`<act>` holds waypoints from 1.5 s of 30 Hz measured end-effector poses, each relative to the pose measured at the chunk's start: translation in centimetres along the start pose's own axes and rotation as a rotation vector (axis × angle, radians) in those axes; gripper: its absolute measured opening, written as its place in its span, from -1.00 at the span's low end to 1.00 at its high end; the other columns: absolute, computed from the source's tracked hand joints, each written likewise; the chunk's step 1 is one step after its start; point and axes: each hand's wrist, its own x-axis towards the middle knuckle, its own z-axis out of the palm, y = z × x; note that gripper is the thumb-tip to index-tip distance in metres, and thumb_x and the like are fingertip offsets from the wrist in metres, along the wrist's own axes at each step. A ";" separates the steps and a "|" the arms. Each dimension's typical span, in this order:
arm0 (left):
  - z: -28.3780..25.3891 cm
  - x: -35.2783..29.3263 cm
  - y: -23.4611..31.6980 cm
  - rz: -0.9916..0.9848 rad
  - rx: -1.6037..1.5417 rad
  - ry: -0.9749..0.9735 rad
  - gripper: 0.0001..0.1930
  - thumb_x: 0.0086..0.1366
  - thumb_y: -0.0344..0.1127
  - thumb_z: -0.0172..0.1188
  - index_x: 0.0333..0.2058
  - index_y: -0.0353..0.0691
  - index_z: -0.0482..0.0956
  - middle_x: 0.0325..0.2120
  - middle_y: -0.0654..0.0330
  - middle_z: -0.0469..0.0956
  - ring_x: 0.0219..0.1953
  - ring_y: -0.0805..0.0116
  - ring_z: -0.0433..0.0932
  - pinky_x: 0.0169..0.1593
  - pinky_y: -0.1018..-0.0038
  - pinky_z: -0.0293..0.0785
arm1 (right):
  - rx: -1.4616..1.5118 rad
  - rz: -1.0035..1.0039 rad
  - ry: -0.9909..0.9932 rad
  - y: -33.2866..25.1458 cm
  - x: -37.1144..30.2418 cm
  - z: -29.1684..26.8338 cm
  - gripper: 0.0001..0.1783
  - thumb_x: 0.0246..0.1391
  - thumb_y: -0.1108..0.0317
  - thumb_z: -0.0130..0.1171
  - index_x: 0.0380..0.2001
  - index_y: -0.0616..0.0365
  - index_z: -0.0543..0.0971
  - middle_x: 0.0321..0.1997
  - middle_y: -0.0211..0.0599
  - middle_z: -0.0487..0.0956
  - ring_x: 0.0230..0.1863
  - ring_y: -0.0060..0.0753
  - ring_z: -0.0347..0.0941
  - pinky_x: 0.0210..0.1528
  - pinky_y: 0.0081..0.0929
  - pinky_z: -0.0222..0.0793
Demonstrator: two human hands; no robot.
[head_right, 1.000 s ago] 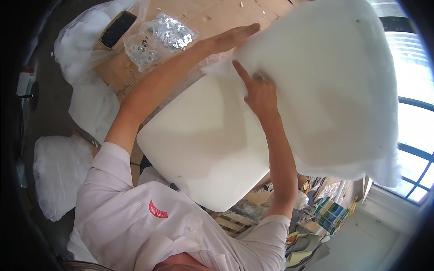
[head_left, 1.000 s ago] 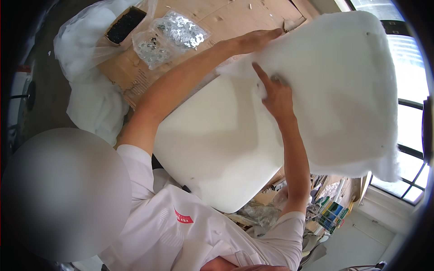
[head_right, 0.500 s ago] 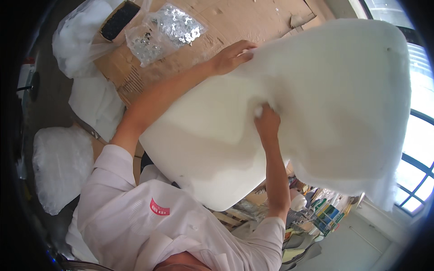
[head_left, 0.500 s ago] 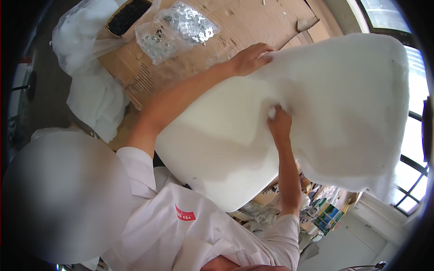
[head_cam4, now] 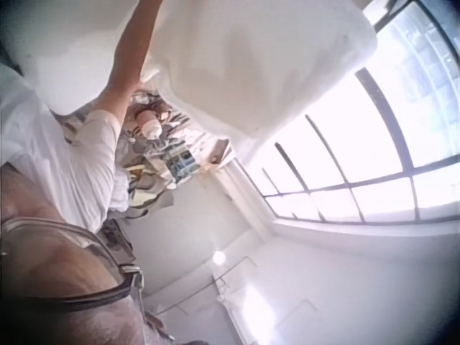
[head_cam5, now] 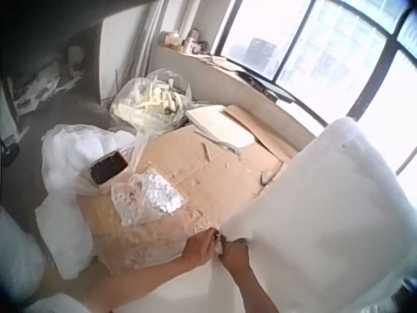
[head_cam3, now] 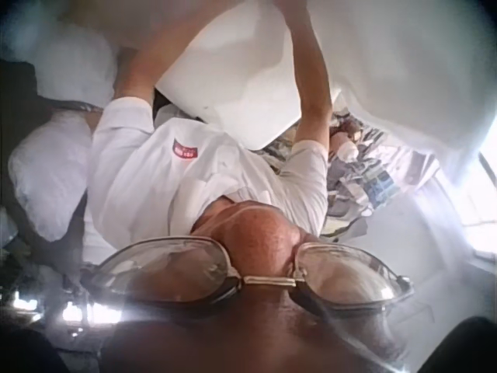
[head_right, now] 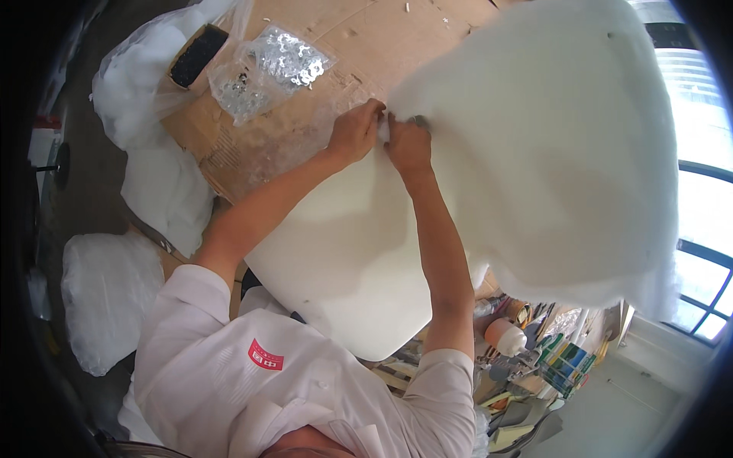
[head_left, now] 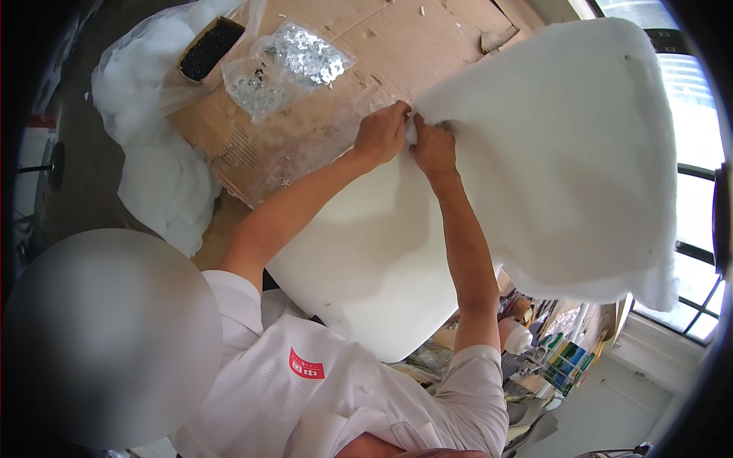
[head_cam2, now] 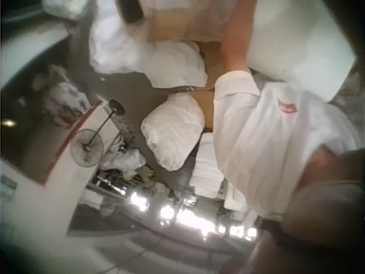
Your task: The person applies foam padding to a chair frame using an adhesive spray gun.
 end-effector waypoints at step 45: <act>0.8 5.5 0.7 -0.052 -0.462 -0.272 -0.62 0.40 -0.22 -0.20 0.11 -0.26 0.30 -0.15 0.08 0.36 -0.23 0.36 0.42 -0.27 0.48 0.45 | 0.357 0.711 0.569 -3.2 -2.3 -12.7 -0.56 -0.10 0.05 0.34 -0.41 0.26 0.57 -0.56 -0.01 0.57 -0.47 0.08 0.52 -0.43 -0.21 0.41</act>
